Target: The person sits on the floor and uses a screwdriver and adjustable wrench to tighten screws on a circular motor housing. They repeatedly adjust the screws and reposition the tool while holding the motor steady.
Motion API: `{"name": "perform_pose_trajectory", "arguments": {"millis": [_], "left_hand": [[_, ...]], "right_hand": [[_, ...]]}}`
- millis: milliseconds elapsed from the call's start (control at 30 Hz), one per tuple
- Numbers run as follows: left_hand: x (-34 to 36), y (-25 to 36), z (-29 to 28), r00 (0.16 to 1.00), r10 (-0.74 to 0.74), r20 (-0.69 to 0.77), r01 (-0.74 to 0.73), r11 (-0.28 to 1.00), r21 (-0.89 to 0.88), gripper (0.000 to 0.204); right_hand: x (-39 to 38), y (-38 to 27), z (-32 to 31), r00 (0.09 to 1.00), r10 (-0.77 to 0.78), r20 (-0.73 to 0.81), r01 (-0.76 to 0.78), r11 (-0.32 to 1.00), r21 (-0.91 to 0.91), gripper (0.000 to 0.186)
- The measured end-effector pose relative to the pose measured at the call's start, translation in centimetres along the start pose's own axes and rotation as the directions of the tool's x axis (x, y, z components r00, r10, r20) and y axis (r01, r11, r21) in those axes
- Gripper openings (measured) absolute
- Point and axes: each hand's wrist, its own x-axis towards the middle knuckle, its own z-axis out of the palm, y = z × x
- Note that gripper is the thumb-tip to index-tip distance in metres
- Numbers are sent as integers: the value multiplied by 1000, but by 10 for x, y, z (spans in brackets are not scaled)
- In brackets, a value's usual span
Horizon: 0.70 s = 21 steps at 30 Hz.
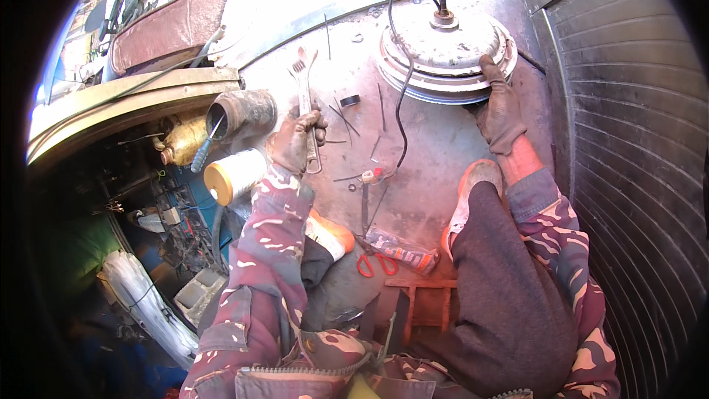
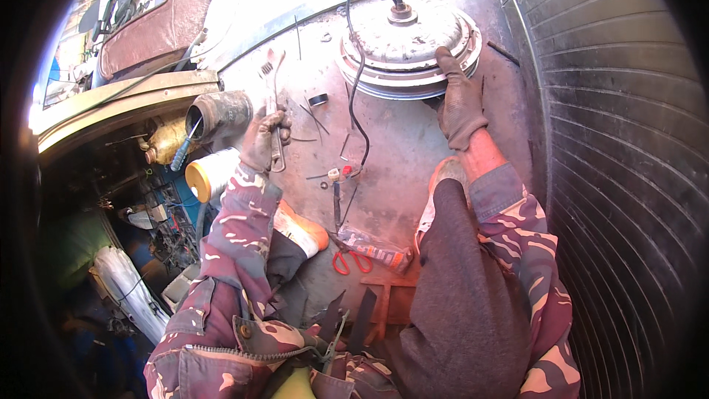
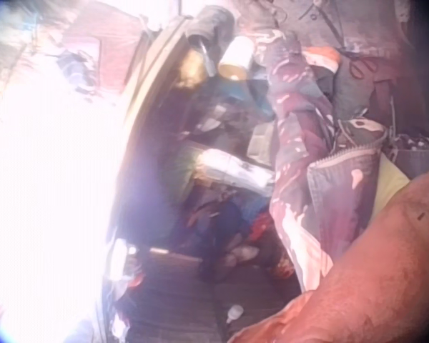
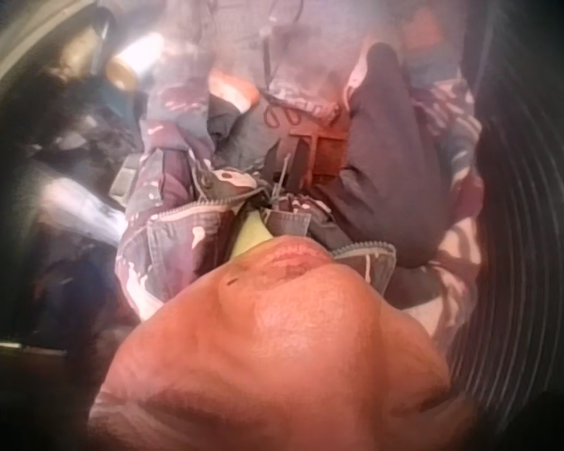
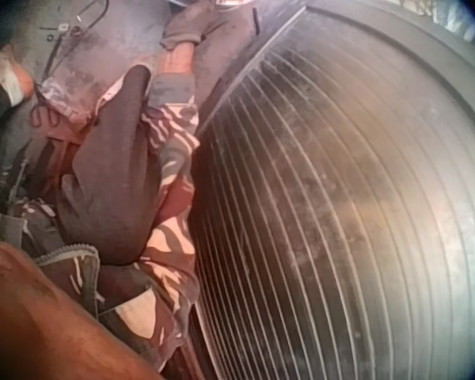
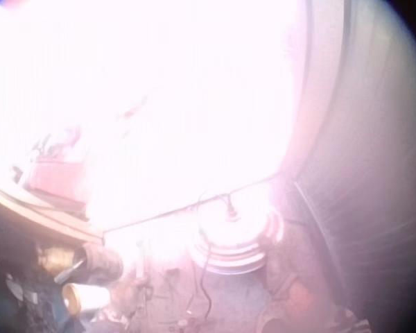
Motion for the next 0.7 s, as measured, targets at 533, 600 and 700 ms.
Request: {"name": "perform_pose_trajectory", "arguments": {"millis": [533, 600, 700], "left_hand": [[31, 109, 152, 854, 264, 448, -461, -13, 887, 34], [39, 111, 154, 845, 268, 463, -464, -64, 884, 34], [43, 118, 157, 818, 271, 507, -497, -111, 861, 34]], "right_hand": [[5, 2, -4, 999, -7, -33, 9, 997, 71, 59], [3, 1, -4, 998, 15, -55, -12, 999, 52, 59], [2, 0, -4, 1000, -10, -29, 12, 997, 71, 58]]}}
